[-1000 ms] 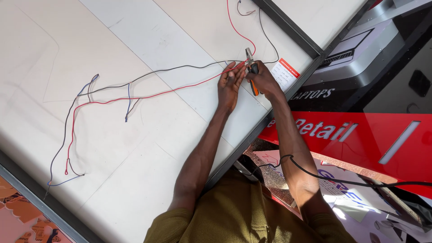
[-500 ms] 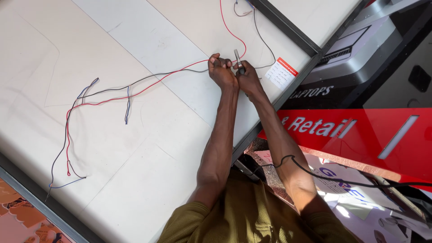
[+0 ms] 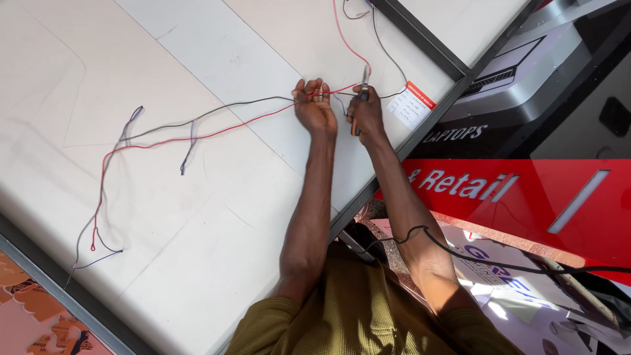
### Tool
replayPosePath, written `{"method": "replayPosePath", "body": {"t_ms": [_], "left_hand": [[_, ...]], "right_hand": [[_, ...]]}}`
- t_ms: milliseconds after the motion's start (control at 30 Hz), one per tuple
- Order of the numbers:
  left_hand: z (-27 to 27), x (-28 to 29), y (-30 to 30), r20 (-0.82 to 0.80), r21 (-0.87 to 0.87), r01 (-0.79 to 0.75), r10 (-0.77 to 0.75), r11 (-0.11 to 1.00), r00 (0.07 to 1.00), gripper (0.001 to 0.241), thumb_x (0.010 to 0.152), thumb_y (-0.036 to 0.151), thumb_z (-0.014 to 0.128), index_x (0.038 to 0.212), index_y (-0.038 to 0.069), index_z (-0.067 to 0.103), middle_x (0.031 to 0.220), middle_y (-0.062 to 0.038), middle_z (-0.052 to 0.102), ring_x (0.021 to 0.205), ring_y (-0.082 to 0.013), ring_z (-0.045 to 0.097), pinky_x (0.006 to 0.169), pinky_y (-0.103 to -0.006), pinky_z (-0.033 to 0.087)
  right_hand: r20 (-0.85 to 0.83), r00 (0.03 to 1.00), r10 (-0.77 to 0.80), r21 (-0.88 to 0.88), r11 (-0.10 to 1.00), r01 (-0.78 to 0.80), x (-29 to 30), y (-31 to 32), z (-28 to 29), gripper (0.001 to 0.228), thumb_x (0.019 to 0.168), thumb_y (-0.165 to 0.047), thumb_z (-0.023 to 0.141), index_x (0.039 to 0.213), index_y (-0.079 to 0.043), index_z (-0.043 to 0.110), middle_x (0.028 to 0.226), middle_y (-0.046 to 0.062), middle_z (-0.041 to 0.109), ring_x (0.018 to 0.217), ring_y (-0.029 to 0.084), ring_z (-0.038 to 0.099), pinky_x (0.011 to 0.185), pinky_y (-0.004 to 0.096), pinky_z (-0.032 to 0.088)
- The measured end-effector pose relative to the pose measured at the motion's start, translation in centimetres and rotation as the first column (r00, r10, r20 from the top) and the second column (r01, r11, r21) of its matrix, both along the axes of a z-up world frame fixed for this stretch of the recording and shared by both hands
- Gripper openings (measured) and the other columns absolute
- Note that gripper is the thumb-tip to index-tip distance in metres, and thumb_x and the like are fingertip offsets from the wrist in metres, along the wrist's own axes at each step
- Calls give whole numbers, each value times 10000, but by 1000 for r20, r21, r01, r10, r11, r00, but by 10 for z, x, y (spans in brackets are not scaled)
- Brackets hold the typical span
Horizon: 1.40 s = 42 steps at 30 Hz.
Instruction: Connecting electrical wires for a sign by stripping insulation and twisting wires together
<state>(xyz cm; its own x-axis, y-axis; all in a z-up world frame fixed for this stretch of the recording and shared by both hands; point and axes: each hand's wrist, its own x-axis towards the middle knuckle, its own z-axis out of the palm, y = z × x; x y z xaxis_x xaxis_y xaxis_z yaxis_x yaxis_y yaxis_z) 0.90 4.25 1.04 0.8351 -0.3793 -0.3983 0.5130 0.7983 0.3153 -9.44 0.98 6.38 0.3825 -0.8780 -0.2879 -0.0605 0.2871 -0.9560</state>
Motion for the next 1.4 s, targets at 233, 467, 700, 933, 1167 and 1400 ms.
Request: {"method": "replayPosePath", "body": {"t_ms": [233,467,700,933,1167,1400], "left_hand": [[29,7,78,68,11,75,-75,997,995,443,1289,315,417,1489,-50,567,1085,-230,791,1291,-374,748,1246,-540,565],[73,-9,109,592,750,-146,-558,645,582,263,1175,312,656,1225,82,774,1056,-142,817,1023,-273,778,948,-369,628],[62,19,23,439,788,-424,-890,447,-122,335,1208,381,551,1271,174,806,1023,-58,784,1003,-320,803,934,-504,637],[61,31,0,520,830,-301,-847,470,108,432,1155,354,456,1444,165,716,1468,-39,793,1332,-321,753,994,-543,590],[45,41,7,610,780,-257,-785,571,107,344,1166,363,491,1281,161,746,1262,18,828,944,-192,773,813,-418,572],[74,48,20,828,431,-514,-552,741,-101,270,1214,215,524,1266,77,750,976,-44,656,714,-230,604,656,-414,470]], "right_hand": [[-47,992,119,24,993,-118,-6,-7,8,528,770,8,679,1288,-97,683,927,34,608,780,145,639,644,308,644],[-49,959,279,-51,958,-281,-17,-25,-1,500,852,-6,660,1349,-58,667,957,64,617,826,161,656,681,315,628],[26,925,379,-101,922,-374,-28,-19,-1,728,925,-10,695,1632,-105,548,1159,124,658,1050,251,676,851,415,622],[-76,926,370,48,929,-368,-50,29,54,917,997,-73,696,1813,-155,286,1146,-29,544,1135,127,558,1152,299,421],[-417,839,348,-389,766,-512,-90,36,62,556,1075,-372,666,1594,-216,541,1427,172,706,1391,333,651,1094,456,519],[-627,776,75,-655,488,-577,-75,9,24,709,999,30,725,1656,-7,461,1631,201,608,1540,429,498,1154,582,517]]}}
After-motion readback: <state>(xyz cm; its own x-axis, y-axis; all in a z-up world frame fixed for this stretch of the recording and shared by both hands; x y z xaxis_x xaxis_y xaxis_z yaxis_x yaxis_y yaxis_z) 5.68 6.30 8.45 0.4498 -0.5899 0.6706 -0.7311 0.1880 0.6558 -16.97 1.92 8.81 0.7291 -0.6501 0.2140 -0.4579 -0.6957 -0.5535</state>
